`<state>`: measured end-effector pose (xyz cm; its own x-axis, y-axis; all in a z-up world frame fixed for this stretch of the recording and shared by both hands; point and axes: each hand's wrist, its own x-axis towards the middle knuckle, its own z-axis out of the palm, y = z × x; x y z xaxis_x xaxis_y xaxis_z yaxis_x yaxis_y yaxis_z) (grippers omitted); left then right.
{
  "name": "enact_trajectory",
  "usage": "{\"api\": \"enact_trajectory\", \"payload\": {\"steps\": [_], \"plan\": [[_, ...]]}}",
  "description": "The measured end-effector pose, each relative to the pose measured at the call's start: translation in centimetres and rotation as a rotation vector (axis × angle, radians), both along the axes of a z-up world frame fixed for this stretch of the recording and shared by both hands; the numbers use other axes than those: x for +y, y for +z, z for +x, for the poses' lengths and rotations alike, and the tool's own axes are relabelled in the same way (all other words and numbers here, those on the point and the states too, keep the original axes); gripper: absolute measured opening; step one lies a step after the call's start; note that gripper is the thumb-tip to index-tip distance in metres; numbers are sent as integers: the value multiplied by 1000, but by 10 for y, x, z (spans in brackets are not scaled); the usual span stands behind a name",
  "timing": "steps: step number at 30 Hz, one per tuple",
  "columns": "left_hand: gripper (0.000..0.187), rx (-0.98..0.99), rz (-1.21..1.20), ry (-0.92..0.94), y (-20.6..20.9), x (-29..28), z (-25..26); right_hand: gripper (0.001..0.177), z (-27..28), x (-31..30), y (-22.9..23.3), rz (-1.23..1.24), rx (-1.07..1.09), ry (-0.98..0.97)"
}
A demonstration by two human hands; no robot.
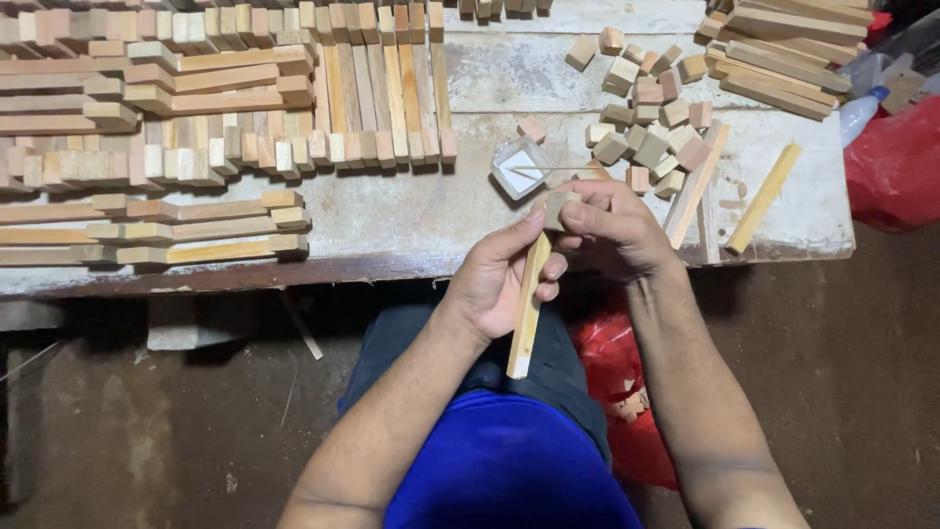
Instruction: Applying glue to wooden strips and assembling them with wooden blocks
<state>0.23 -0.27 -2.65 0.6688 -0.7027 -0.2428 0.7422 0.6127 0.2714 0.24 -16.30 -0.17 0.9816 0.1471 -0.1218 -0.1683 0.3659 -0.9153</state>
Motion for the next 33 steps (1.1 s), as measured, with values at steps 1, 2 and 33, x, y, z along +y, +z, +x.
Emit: {"api": "enact_trajectory", "payload": {"steps": [1, 2, 33], "plan": [[23, -1, 1, -5, 0, 0, -1, 36, -1, 1, 4, 1, -1, -5], [22, 7, -18, 1, -1, -1, -1, 35, -2, 3, 8, 1, 5, -3], [31, 70, -256, 0, -27, -11, 5, 25, 22, -5, -4, -88, 308, -68]]}}
